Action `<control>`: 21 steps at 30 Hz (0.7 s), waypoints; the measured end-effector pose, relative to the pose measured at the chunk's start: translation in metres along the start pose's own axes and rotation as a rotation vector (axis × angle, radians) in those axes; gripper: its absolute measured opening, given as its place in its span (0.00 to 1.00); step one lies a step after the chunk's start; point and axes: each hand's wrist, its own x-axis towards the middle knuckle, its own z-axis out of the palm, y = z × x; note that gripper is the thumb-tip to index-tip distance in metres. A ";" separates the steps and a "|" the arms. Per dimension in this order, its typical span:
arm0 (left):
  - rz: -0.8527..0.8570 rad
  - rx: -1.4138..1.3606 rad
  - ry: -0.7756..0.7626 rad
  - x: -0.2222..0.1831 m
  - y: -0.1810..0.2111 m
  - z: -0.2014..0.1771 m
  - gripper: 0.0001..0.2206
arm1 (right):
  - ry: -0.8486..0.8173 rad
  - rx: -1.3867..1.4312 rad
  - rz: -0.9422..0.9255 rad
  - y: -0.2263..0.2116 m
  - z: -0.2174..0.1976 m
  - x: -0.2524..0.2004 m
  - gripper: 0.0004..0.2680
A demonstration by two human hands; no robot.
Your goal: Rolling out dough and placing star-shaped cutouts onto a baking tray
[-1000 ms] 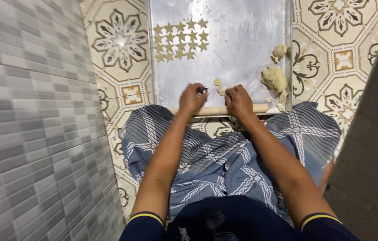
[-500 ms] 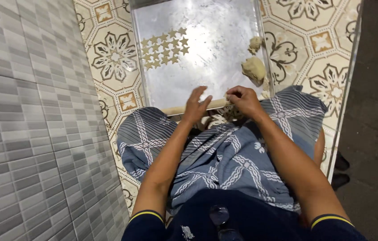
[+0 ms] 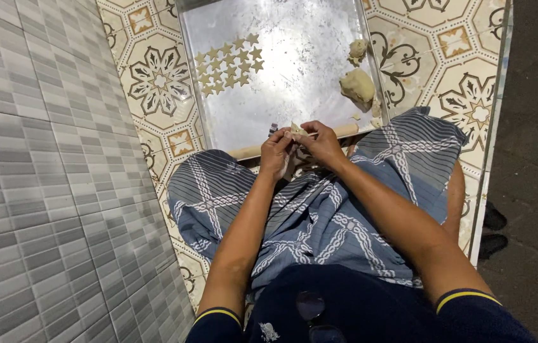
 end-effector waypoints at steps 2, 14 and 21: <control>0.004 0.081 0.008 -0.003 -0.001 -0.002 0.09 | 0.017 0.035 0.003 0.007 0.003 -0.002 0.15; 0.018 0.425 -0.039 0.005 -0.003 -0.023 0.11 | -0.090 -0.075 -0.170 -0.008 -0.008 -0.005 0.12; -0.143 0.138 -0.123 -0.017 0.027 0.013 0.13 | -0.005 -0.256 -0.383 0.021 -0.006 0.012 0.06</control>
